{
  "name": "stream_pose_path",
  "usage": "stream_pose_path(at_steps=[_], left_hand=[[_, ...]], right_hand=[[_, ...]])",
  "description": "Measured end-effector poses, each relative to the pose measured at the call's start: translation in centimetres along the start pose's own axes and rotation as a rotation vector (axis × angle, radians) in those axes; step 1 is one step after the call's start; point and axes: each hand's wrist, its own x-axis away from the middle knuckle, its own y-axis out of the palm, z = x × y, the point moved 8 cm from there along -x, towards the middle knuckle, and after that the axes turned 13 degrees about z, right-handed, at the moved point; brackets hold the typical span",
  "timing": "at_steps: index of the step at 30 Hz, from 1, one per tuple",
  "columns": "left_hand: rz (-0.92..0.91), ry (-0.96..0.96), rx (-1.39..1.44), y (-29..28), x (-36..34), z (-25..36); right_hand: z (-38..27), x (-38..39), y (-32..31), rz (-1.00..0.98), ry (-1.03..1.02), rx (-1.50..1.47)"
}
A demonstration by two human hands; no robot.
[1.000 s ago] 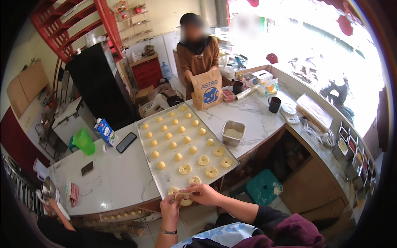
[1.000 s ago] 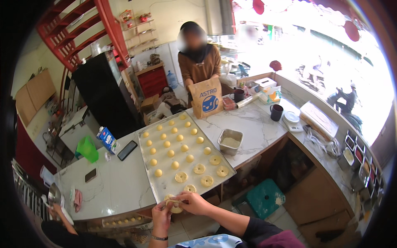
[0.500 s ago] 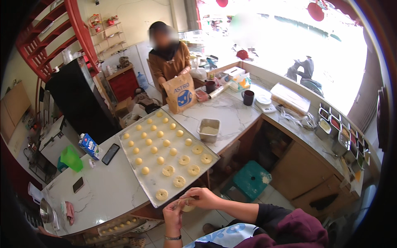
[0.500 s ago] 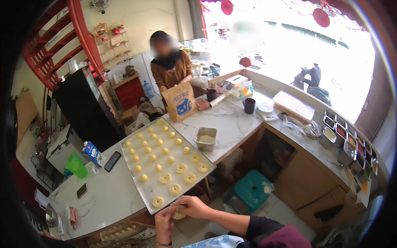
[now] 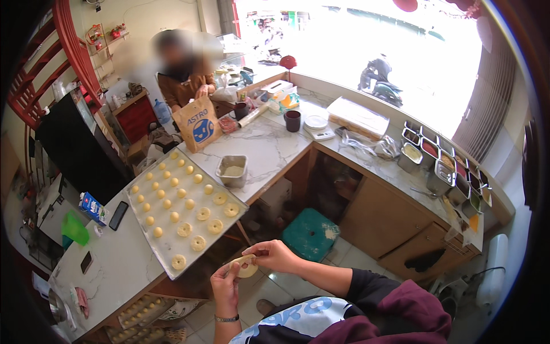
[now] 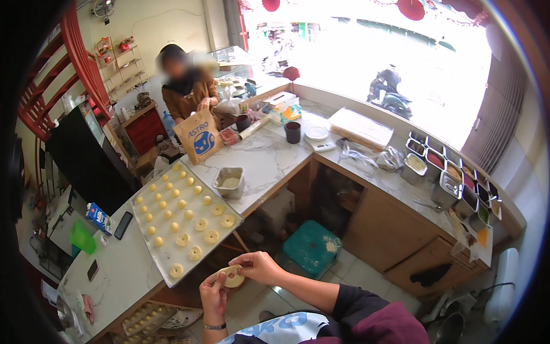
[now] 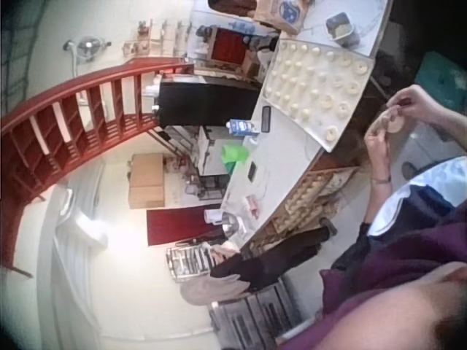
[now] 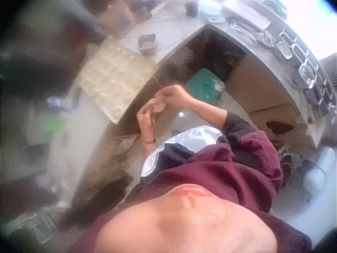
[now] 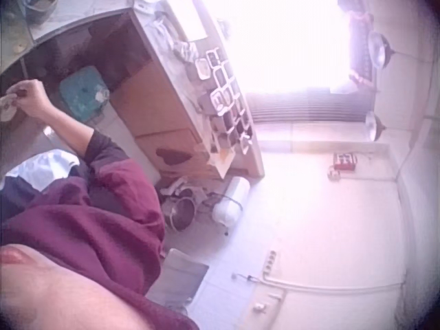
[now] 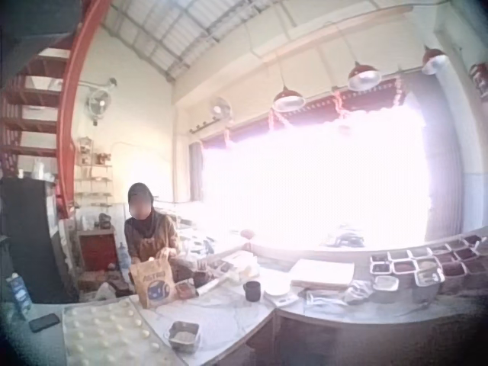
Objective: The person takes dough balls from a tray, presses a hole into the center of each one with their thumb, and places them back on the tray.
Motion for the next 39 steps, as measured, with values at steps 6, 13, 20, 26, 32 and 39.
stream_pose_path(at_steps=[6,13,20,26,32,39], left_hand=[[-0.029,0.010,0.013,4.1,2.2,-2.9],[-0.178,-0.056,-0.062,8.0,5.9,-6.3],[-0.091,-0.065,-0.116,9.0,9.1,-8.1],[-0.072,-0.070,-0.183,6.9,10.1,-10.0],[0.001,0.025,-0.094,8.6,10.9,-7.7],[-0.090,0.038,-0.109,8.5,9.4,-7.3]], right_hand=[[-2.9,3.4,-4.3,-0.039,-0.218,0.179],[-1.7,6.6,-8.4,-0.136,-0.209,0.234],[-0.6,8.8,-10.7,-0.179,-0.140,0.161],[-0.9,11.0,-9.5,-0.400,-0.228,0.284],[-0.3,10.0,-11.2,-0.184,-0.123,0.070],[-2.1,9.8,-10.3,-0.109,-0.337,0.184]])
